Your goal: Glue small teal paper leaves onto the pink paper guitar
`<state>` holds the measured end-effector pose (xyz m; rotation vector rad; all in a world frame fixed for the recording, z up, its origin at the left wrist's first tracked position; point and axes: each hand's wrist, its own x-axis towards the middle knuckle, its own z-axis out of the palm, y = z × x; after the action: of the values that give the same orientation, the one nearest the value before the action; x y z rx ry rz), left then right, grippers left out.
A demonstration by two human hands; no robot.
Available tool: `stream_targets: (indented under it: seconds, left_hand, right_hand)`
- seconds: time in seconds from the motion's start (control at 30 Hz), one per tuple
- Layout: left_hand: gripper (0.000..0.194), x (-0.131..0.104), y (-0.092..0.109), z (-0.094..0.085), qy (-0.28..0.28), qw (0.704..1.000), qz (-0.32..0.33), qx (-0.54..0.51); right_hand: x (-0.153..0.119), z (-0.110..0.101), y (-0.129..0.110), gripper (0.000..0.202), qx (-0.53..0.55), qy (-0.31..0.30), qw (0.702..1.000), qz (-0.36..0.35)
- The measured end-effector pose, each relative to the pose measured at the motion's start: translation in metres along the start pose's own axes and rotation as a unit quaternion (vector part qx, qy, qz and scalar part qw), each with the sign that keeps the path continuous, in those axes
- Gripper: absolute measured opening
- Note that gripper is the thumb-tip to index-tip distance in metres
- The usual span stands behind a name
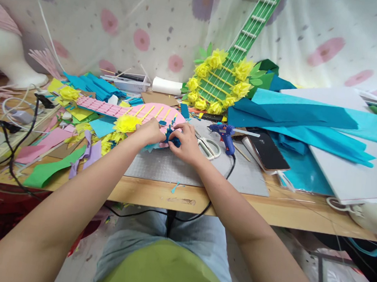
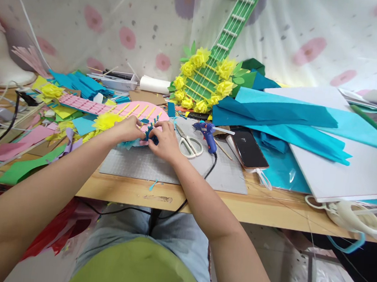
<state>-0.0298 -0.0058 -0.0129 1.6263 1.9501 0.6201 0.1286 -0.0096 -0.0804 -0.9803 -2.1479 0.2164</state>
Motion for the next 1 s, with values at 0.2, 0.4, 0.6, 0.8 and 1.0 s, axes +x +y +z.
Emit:
stream_targets:
  seconds: [0.2,0.4,0.6,0.8,1.0]
  left_hand:
    - [0.021,-0.013,0.017,-0.01,-0.052,0.988,-0.016,0.145]
    - [0.04,-0.009,0.018,-0.005,-0.06,0.982,-0.017,0.179]
    - [0.05,-0.014,0.024,-0.008,-0.053,0.98,-0.037,0.189]
    - [0.054,-0.018,0.03,-0.008,-0.072,0.97,-0.016,0.233]
    - [0.051,-0.009,0.022,-0.006,-0.068,0.977,-0.031,0.202]
  right_hand:
    - [0.0,-0.001,0.0,0.007,0.007,-0.004,1.0,-0.002]
    - [0.0,0.0,0.001,0.005,0.0,0.007,1.0,-0.011]
    - [-0.001,0.0,0.001,0.006,0.001,0.006,1.0,-0.011]
    - [0.0,0.001,0.002,0.008,0.008,0.005,1.0,-0.014]
    - [-0.001,0.0,0.002,0.008,0.01,0.007,1.0,-0.014]
